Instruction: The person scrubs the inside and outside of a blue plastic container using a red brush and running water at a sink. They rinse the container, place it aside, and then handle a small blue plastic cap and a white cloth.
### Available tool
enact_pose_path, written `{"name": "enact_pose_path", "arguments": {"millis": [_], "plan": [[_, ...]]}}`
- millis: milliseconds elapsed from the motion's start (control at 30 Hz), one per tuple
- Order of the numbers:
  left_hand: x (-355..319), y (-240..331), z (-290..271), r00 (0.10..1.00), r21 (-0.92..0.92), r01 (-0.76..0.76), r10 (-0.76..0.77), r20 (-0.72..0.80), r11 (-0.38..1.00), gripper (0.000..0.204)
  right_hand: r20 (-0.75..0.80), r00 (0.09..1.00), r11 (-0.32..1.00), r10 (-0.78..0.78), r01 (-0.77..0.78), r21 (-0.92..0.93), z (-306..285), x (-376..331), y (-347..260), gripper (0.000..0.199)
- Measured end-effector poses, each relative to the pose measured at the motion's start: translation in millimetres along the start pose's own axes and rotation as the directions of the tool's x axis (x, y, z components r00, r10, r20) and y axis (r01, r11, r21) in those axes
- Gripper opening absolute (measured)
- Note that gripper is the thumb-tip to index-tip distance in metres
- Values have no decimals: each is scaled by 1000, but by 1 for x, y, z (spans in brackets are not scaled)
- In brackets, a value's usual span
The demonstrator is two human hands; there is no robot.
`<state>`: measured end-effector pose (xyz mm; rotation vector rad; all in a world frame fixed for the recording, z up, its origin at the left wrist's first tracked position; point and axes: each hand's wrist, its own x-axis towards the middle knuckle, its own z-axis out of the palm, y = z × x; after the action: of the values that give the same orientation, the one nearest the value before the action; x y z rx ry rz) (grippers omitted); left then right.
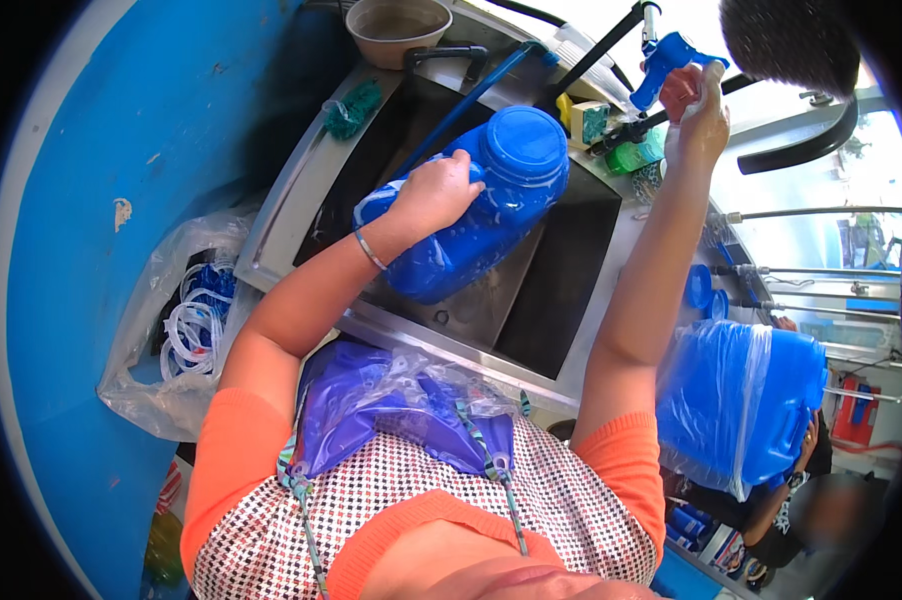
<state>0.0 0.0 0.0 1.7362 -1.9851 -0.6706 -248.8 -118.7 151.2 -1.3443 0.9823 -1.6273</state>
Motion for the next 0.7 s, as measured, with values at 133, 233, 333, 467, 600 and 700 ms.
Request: {"name": "enact_pose_path", "arguments": {"millis": [133,233,333,467,600,700], "plan": [[-8,-3,4,994,-12,-106,107,7,994,36,100,941,678,322,-303,670,13,-61,49,31],[-2,2,7,985,-15,-171,172,12,985,35,255,714,472,652,-645,601,21,-115,87,23],[-2,6,7,984,-18,-173,174,27,985,35,325,745,375,583,-601,706,19,-135,93,23],[-5,12,10,983,-49,-171,173,56,984,33,134,749,687,649,-652,320,16,-148,78,25],[-8,18,13,975,-41,-206,208,77,978,34,310,800,687,513,-600,410,8,-131,73,26],[-8,23,15,966,-13,-238,238,99,971,34,371,911,646,181,-395,653,19,-119,90,23]]}}
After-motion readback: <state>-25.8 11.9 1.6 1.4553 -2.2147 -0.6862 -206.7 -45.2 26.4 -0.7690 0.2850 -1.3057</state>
